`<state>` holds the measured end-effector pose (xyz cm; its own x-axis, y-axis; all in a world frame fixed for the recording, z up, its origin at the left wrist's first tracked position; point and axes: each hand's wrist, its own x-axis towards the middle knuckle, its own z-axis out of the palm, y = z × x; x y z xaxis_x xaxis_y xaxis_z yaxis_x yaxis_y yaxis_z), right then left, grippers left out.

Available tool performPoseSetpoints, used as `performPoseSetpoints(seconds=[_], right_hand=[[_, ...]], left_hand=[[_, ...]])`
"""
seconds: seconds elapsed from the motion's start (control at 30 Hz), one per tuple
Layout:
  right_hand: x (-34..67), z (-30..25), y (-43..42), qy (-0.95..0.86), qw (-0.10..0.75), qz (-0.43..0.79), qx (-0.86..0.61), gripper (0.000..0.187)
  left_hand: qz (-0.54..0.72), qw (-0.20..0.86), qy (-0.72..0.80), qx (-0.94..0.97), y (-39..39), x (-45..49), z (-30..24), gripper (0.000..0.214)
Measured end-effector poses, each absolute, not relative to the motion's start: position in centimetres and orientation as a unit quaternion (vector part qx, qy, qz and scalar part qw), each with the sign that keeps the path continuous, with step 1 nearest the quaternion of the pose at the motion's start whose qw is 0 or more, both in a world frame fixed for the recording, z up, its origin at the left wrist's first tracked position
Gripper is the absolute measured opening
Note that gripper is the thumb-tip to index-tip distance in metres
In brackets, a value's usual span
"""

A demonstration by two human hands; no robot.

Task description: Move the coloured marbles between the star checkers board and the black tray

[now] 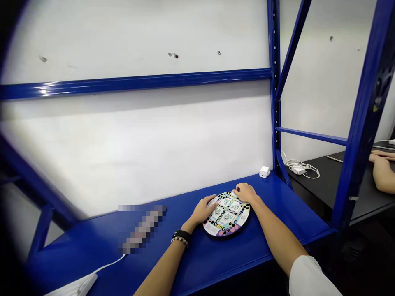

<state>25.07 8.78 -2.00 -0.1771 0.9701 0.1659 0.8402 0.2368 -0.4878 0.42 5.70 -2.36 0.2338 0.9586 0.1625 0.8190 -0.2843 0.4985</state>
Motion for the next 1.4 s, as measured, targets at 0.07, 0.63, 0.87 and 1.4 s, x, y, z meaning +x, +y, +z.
performPoseSetpoints(seconds=[0.07,0.63,0.87,1.4], right_hand=[[24.9,-1.7,8.6,-0.767,0.212,0.121,-0.593,0.034],[21.4,-1.6,6.0,-0.846,0.179,0.092,-0.494,0.047],[21.5,-1.3,6.2,-0.83,0.189,0.139,-0.506,0.045],[21.8,-1.0,6.6,-0.804,0.224,0.192,-0.516,0.044]], left_hand=[[0.195,0.131,0.588,0.774,5.1,0.6,-2.0,0.055],[0.113,0.076,0.521,0.843,2.1,2.9,-1.4,0.082],[0.15,0.052,0.566,0.809,2.5,2.9,-1.6,0.064],[0.185,0.14,0.688,0.688,2.9,1.6,0.0,0.042]])
